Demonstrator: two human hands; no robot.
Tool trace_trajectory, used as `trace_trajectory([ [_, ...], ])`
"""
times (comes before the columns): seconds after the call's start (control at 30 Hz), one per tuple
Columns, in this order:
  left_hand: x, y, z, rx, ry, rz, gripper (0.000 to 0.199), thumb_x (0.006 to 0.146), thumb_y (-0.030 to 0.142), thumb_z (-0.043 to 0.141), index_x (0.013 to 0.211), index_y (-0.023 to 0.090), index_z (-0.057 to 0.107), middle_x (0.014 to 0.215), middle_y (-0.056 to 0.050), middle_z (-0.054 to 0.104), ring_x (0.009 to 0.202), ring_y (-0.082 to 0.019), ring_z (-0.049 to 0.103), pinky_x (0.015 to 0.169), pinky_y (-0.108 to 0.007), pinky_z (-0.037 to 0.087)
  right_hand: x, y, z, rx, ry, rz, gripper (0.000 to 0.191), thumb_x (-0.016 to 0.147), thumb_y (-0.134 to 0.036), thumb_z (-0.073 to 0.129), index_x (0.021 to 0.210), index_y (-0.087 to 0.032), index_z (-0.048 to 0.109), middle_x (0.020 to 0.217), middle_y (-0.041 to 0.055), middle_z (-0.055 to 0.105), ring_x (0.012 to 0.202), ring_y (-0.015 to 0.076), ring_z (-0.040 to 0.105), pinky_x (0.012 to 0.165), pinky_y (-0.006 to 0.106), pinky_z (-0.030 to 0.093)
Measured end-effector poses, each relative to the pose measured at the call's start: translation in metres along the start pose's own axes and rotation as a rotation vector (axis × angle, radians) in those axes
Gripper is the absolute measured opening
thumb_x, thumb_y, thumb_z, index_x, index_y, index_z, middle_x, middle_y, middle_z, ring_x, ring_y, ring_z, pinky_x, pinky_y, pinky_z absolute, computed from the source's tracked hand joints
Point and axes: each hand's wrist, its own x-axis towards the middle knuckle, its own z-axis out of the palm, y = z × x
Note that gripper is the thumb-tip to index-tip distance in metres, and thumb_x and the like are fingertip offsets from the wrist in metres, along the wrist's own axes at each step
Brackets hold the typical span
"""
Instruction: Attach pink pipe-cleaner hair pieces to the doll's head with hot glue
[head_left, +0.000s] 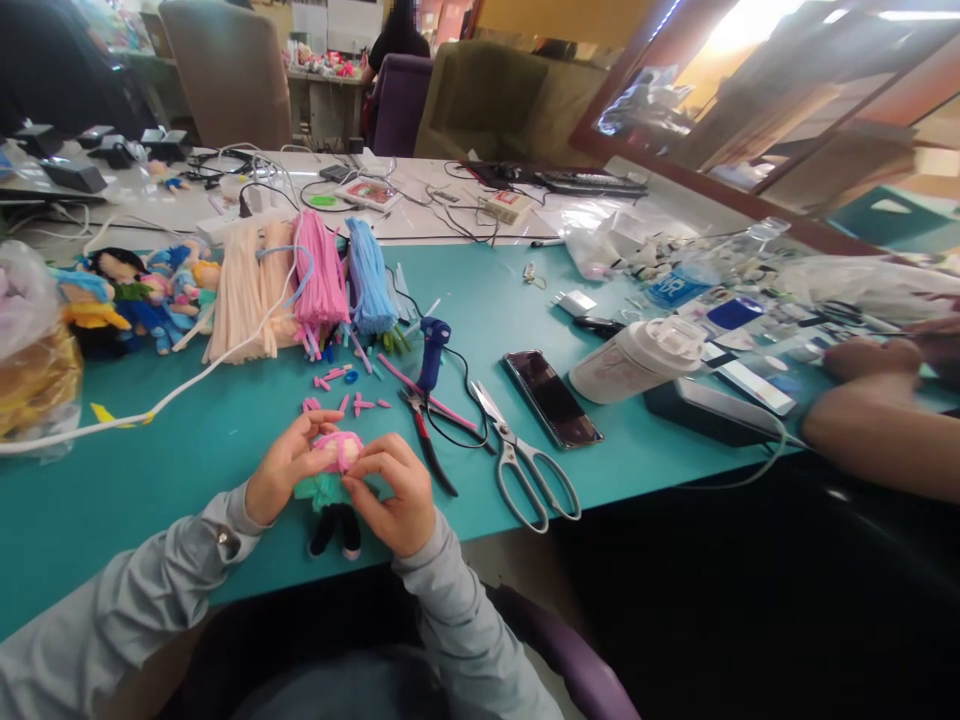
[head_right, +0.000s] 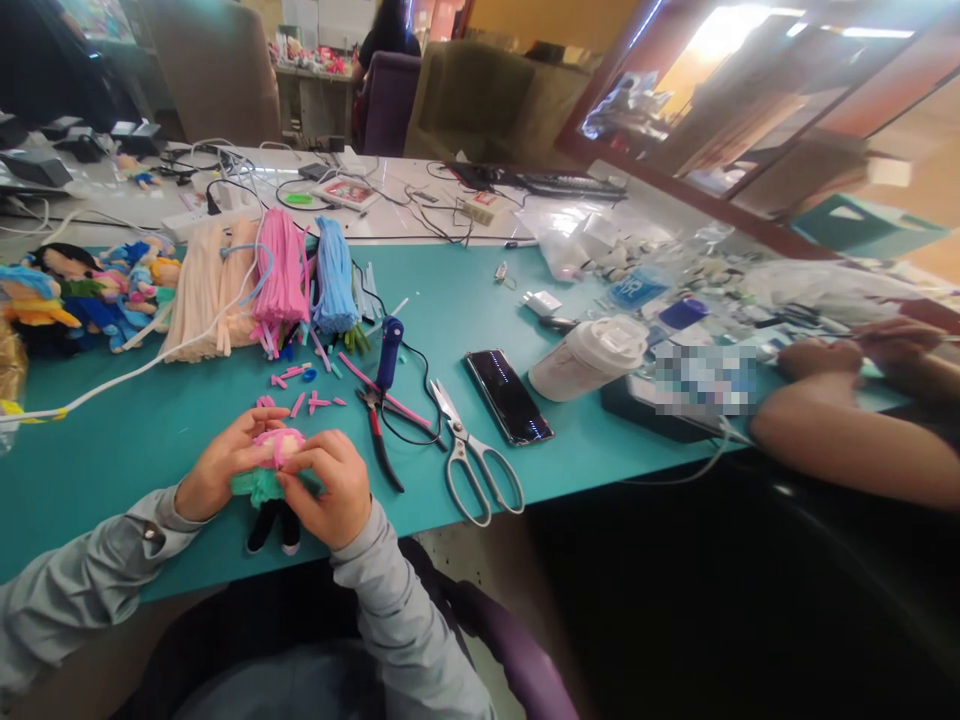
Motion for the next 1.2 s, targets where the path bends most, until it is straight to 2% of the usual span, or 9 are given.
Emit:
trace_trajectory([
  [0.1,0.001,0.006,0.004,-0.001,0.024,-0.032,0.05,0.064,0.039,0.079,0.106,0.017,0.064,0.087,-0.003,0.062,0.084,-0.019,0.061,0.075,-0.029,0.047,0.0,0.001,0.001,-0.011,-0.007,-0.018,0.008,0.084,-0.016,0.06,0.078,-0.022,0.059,0.077,0.0032,0.061,0.07,0.0163,0.058,0.063,0.031,0.05],
  [0.43,0.005,0.009,0.008,0.01,0.067,-0.059,0.05,0.057,0.033,0.08,0.101,0.015,0.061,0.076,0.002,0.059,0.065,-0.012,0.056,0.058,-0.024,0.043,0.001,0.001,0.0,-0.035,-0.023,-0.084,0.009,0.085,-0.015,0.059,0.08,-0.022,0.059,0.077,0.0026,0.061,0.069,0.0152,0.058,0.06,0.029,0.05],
  [1.0,0.01,0.007,0.007,-0.035,0.103,-0.06,0.05,0.053,0.03,0.08,0.097,0.015,0.06,0.072,0.002,0.06,0.06,-0.012,0.057,0.054,-0.023,0.043,0.002,0.001,-0.003,0.001,-0.05,-0.086,0.013,0.082,-0.013,0.059,0.073,-0.022,0.056,0.072,0.0014,0.061,0.065,0.0148,0.054,0.061,0.03,0.048],
  [1.1,0.01,0.006,0.006,-0.072,0.104,-0.066,0.052,0.052,0.031,0.081,0.097,0.015,0.06,0.072,0.001,0.061,0.059,-0.012,0.057,0.052,-0.023,0.042,0.001,0.001,-0.004,0.045,0.009,-0.013,0.013,0.082,-0.012,0.061,0.075,-0.022,0.057,0.073,0.0019,0.062,0.067,0.0153,0.058,0.061,0.029,0.049],
  [1.2,0.011,0.006,0.005,-0.11,0.116,-0.074,0.053,0.052,0.031,0.081,0.098,0.015,0.061,0.073,0.0,0.062,0.059,-0.013,0.058,0.052,-0.023,0.043,-0.004,0.005,-0.003,0.135,0.159,0.079,0.014,0.084,-0.011,0.06,0.076,-0.022,0.057,0.081,0.0034,0.067,0.072,0.0159,0.064,0.066,0.03,0.053],
])
